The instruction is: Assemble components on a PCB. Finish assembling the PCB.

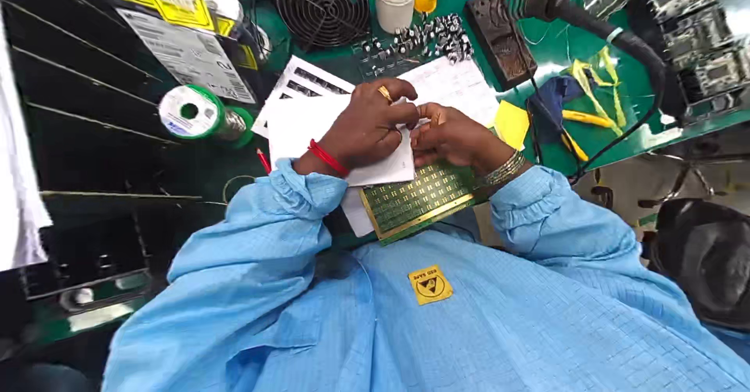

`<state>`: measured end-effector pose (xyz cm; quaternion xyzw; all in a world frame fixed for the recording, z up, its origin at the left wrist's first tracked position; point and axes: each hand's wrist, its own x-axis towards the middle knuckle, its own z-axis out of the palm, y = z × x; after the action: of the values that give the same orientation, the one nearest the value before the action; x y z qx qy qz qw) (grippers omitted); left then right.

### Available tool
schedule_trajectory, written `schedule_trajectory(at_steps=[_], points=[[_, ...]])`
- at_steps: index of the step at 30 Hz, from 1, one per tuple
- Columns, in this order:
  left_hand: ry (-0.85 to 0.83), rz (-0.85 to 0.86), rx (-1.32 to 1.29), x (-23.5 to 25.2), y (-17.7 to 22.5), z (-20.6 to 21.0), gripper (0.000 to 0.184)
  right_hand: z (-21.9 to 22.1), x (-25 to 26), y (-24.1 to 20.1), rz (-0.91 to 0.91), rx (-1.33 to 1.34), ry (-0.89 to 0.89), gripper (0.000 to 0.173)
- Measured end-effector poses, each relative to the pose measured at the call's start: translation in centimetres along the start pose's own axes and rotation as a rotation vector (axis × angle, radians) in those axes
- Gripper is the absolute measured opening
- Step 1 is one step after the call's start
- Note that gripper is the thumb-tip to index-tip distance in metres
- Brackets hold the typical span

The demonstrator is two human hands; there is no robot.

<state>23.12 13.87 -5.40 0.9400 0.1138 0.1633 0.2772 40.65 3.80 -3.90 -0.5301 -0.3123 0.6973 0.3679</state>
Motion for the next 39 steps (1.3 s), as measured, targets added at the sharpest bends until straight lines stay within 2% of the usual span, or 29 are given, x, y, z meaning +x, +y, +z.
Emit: schedule_trajectory(at_steps=[3, 5, 7, 9, 10, 11, 14, 15, 17, 22, 29, 33, 35, 39], points=[[-0.006, -0.009, 0.004, 0.1, 0.1, 0.1, 0.032, -0.1, 0.9, -0.7, 0.023, -0.079, 0.004, 0.063], [0.003, 0.004, 0.001, 0.2, -0.1, 0.2, 0.033, 0.1, 1.4, -1.1, 0.039, -0.121, 0.018, 0.066], [0.029, 0.016, -0.024, 0.1, -0.3, 0.2, 0.033, 0.6, 1.7, -1.3, 0.045, -0.162, 0.039, 0.057], [0.067, 0.018, -0.062, -0.1, -0.4, 0.1, 0.033, 1.2, 1.8, -1.6, 0.032, -0.199, 0.05, 0.033], [0.07, 0.005, -0.065, -0.3, -0.3, -0.1, 0.038, 1.3, 1.9, -1.7, 0.028, -0.217, 0.05, 0.03], [0.043, -0.029, -0.036, -0.8, 0.0, -0.5, 0.05, 1.4, 2.0, -1.8, 0.033, -0.247, 0.055, 0.034], [-0.14, -0.174, 0.141, -3.3, 1.7, -1.8, 0.106, 1.5, 2.3, -2.1, 0.074, -0.315, 0.087, 0.042], [-0.185, -0.212, 0.203, -4.3, 2.1, -2.1, 0.115, 1.5, 2.3, -2.2, 0.086, -0.305, 0.09, 0.045], [-0.236, -0.282, 0.295, -5.5, 2.4, -2.2, 0.121, 1.5, 2.2, -2.4, 0.091, -0.289, 0.086, 0.054], [-0.253, -0.317, 0.355, -6.2, 1.9, -2.1, 0.121, 1.7, 2.4, -2.4, 0.084, -0.32, 0.137, 0.055], [-0.196, -0.297, 0.222, -6.1, 1.5, -2.5, 0.114, 0.6, 2.7, -3.3, 0.071, -0.363, 0.08, 0.052], [-0.19, -0.282, 0.176, -6.0, 1.7, -3.0, 0.11, 0.5, 2.5, -4.0, 0.086, -0.297, 0.074, 0.052], [-0.186, -0.262, 0.198, -6.2, 1.9, -2.9, 0.105, 0.5, 2.6, -3.8, 0.086, -0.278, 0.077, 0.045], [-0.172, -0.26, 0.269, -6.7, 3.1, -2.2, 0.09, 0.1, 2.6, -3.2, 0.092, -0.222, 0.08, 0.047]])
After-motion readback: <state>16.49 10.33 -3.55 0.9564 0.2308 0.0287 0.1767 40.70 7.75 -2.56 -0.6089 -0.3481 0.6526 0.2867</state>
